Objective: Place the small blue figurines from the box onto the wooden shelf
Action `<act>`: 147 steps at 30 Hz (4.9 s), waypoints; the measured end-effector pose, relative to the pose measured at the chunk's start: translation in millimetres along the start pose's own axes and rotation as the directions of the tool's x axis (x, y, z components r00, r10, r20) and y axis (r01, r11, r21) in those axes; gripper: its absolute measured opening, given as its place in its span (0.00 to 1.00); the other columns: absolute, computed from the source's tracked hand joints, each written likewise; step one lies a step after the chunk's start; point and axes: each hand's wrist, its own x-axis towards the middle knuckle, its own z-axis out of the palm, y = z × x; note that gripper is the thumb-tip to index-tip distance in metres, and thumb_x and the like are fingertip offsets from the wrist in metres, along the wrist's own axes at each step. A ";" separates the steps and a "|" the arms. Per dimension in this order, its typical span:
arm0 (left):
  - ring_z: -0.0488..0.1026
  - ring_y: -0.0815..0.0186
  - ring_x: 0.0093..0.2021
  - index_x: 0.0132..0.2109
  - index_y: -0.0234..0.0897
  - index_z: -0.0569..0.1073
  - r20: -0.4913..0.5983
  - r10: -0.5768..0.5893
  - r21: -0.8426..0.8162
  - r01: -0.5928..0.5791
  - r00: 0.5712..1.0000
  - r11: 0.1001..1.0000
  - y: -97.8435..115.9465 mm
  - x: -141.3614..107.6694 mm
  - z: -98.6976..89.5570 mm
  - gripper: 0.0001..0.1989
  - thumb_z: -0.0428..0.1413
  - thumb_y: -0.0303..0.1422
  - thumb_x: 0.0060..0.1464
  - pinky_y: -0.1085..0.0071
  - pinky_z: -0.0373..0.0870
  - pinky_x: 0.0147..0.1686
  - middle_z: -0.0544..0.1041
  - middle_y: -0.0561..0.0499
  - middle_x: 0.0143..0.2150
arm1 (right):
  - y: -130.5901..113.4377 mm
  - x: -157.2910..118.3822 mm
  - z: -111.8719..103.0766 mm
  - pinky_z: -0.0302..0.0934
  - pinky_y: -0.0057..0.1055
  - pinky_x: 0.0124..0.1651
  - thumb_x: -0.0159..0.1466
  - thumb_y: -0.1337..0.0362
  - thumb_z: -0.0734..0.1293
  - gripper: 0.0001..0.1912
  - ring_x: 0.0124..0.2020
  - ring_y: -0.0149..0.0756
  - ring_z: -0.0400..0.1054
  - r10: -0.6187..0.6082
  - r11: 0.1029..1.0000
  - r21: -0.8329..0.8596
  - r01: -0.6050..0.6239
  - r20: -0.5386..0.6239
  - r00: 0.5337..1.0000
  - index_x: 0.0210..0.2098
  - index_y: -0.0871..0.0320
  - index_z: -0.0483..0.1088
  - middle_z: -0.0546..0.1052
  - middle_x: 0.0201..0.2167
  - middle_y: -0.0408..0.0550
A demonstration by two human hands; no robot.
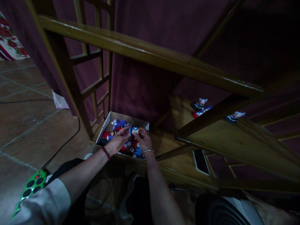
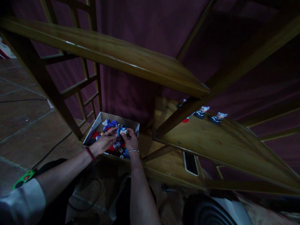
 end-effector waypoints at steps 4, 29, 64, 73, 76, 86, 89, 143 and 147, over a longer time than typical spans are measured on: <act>0.69 0.73 0.38 0.42 0.40 0.72 -0.006 0.014 0.038 -0.013 1.000 0.999 0.5 -1.5 2.2 0.20 0.59 0.21 0.39 0.76 0.63 0.41 0.73 0.53 0.40 | 0.6 0.4 0.9 0.62 0.28 0.33 0.49 0.57 0.67 0.16 0.30 0.32 0.67 -0.003 1.000 -0.013 0.003 -0.006 1.000 0.35 0.56 0.64 0.73 0.29 0.42; 0.66 0.67 0.42 0.43 0.38 0.70 0.020 0.164 0.410 -0.158 0.986 0.898 -9.7 -3.4 -7.6 0.19 0.60 0.28 0.40 0.71 0.62 0.44 0.71 0.49 0.43 | 9.8 -5.4 6.2 0.61 0.28 0.27 0.46 0.52 0.67 0.17 0.24 0.32 0.65 0.101 0.993 -0.052 -0.106 -0.099 0.990 0.31 0.56 0.67 0.73 0.23 0.41; 0.69 0.69 0.37 0.43 0.38 0.68 0.014 0.140 0.321 -0.137 0.990 0.937 -1.5 -10.4 -15.8 0.20 0.60 0.29 0.40 0.72 0.66 0.37 0.73 0.50 0.40 | 0.3 -11.5 12.8 0.61 0.28 0.36 0.49 0.58 0.66 0.11 0.31 0.33 0.67 -0.075 0.995 -0.058 0.077 0.042 0.996 0.31 0.54 0.63 0.72 0.29 0.40; 0.70 0.71 0.33 0.39 0.35 0.70 -0.052 0.009 0.203 0.002 0.999 0.979 9.8 -17.6 -13.0 0.17 0.62 0.27 0.38 0.74 0.67 0.34 0.74 0.51 0.35 | -3.4 -12.9 16.2 0.61 0.28 0.35 0.50 0.60 0.65 0.10 0.31 0.32 0.67 -0.107 0.992 -0.053 0.114 0.114 0.988 0.31 0.53 0.64 0.73 0.29 0.40; 0.71 0.71 0.34 0.38 0.34 0.71 -0.082 -0.014 0.168 0.028 0.997 0.985 13.6 -19.1 -12.0 0.14 0.61 0.25 0.39 0.72 0.68 0.38 0.74 0.51 0.34 | -2.7 -12.0 18.3 0.61 0.28 0.36 0.50 0.60 0.66 0.10 0.31 0.32 0.67 -0.116 0.990 -0.062 0.124 0.124 0.985 0.32 0.53 0.65 0.74 0.30 0.40; 0.73 0.69 0.35 0.36 0.32 0.72 -0.106 -0.071 0.097 0.081 0.992 0.992 19.0 -19.8 -19.7 0.09 0.56 0.21 0.44 0.71 0.69 0.41 0.75 0.49 0.32 | 5.6 -9.4 27.8 0.61 0.29 0.36 0.51 0.62 0.65 0.09 0.32 0.33 0.68 -0.133 0.974 -0.162 0.158 0.155 0.979 0.32 0.52 0.65 0.74 0.29 0.39; 0.73 0.69 0.35 0.35 0.31 0.71 -0.117 -0.082 0.067 0.090 0.990 0.994 20.9 -19.0 -20.0 0.08 0.54 0.19 0.46 0.71 0.70 0.41 0.75 0.49 0.31 | 3.1 -8.6 29.9 0.61 0.29 0.37 0.51 0.62 0.64 0.09 0.32 0.33 0.67 -0.118 0.981 -0.134 0.138 0.151 0.982 0.32 0.53 0.65 0.74 0.29 0.39; 0.71 0.70 0.31 0.28 0.30 0.70 -0.160 -0.020 0.068 0.031 0.987 0.997 30.1 -18.0 -17.1 0.01 0.56 0.22 0.45 0.70 0.69 0.39 0.73 0.51 0.27 | -2.5 -1.7 31.9 0.64 0.32 0.40 0.49 0.61 0.67 0.15 0.35 0.35 0.69 -0.045 0.998 0.040 0.042 0.089 0.995 0.37 0.54 0.69 0.75 0.33 0.42; 0.71 0.71 0.30 0.27 0.30 0.70 -0.160 -0.019 0.073 0.031 0.987 0.997 30.0 -18.7 -17.4 0.03 0.58 0.23 0.44 0.71 0.70 0.38 0.73 0.51 0.26 | -1.6 -1.7 31.1 0.64 0.32 0.40 0.49 0.60 0.67 0.15 0.35 0.35 0.69 -0.060 0.998 0.026 0.058 0.103 0.993 0.37 0.53 0.69 0.75 0.33 0.42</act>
